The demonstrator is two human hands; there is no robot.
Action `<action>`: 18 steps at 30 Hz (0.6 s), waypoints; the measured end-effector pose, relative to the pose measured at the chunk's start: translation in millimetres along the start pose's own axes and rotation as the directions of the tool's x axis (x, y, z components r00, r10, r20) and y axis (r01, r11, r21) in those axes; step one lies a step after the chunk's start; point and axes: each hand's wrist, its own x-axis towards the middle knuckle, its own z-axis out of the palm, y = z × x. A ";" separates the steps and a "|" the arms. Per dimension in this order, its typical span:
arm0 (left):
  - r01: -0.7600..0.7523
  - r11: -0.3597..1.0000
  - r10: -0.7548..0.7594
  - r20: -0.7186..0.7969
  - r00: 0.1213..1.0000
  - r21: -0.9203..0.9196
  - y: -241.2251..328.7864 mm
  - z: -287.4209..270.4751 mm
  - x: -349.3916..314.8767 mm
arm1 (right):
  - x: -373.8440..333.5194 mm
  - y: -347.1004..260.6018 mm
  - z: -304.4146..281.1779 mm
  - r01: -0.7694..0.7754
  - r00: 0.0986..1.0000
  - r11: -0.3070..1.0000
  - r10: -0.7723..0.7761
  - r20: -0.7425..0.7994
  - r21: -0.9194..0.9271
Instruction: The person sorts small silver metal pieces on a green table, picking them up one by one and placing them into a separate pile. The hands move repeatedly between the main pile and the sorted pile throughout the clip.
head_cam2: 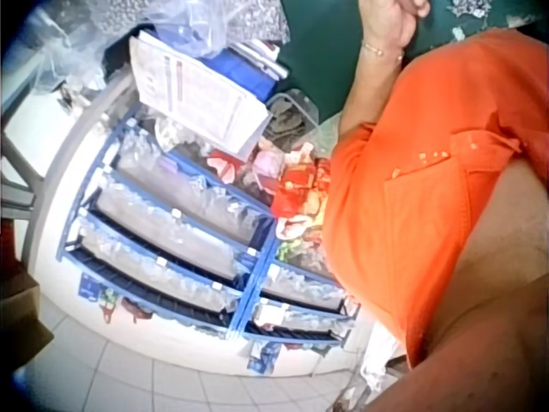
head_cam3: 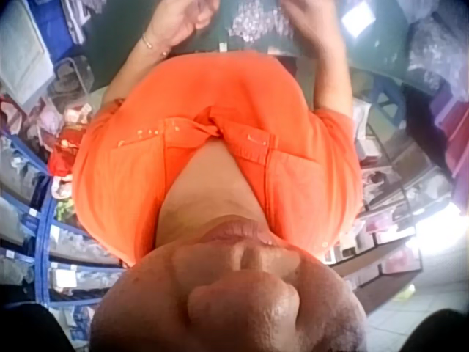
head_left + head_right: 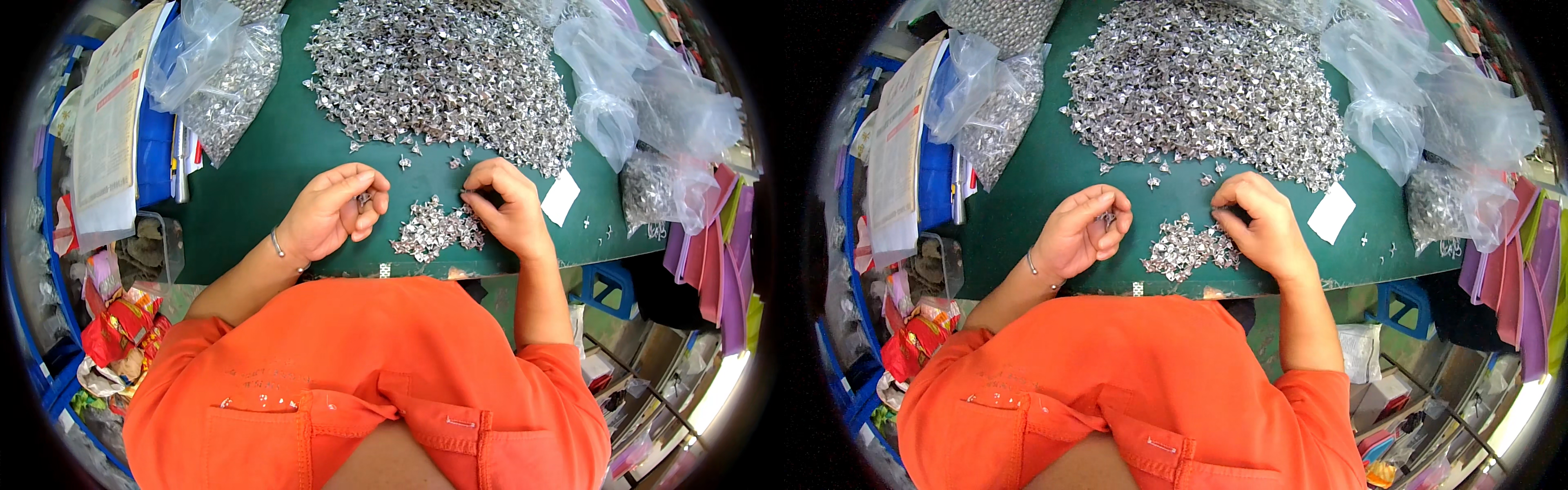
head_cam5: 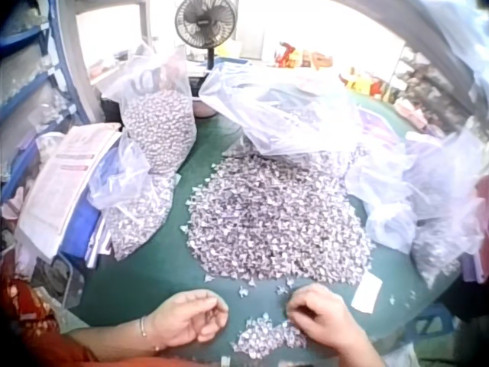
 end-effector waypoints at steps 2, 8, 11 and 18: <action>0.003 1.000 -0.003 -0.003 1.000 -0.006 0.5 0.7 -0.6 | 5.6 -8.8 -8.5 -0.025 0.994 0.991 0.011 0.109 0.131; 0.006 1.000 -0.006 0.002 1.000 -0.014 1.3 1.2 0.1 | 25.4 -2.5 15.5 0.166 0.962 0.963 -0.205 -0.180 -0.210; 0.004 1.000 -0.004 -0.010 1.000 -0.016 0.9 1.0 -0.8 | 20.9 -0.4 10.5 0.212 0.970 0.938 -0.236 -0.060 -0.275; 0.003 1.000 -0.003 -0.001 1.000 -0.007 -0.2 0.7 0.3 | 16.9 1.4 5.8 0.140 0.968 0.976 -0.170 -0.183 -0.164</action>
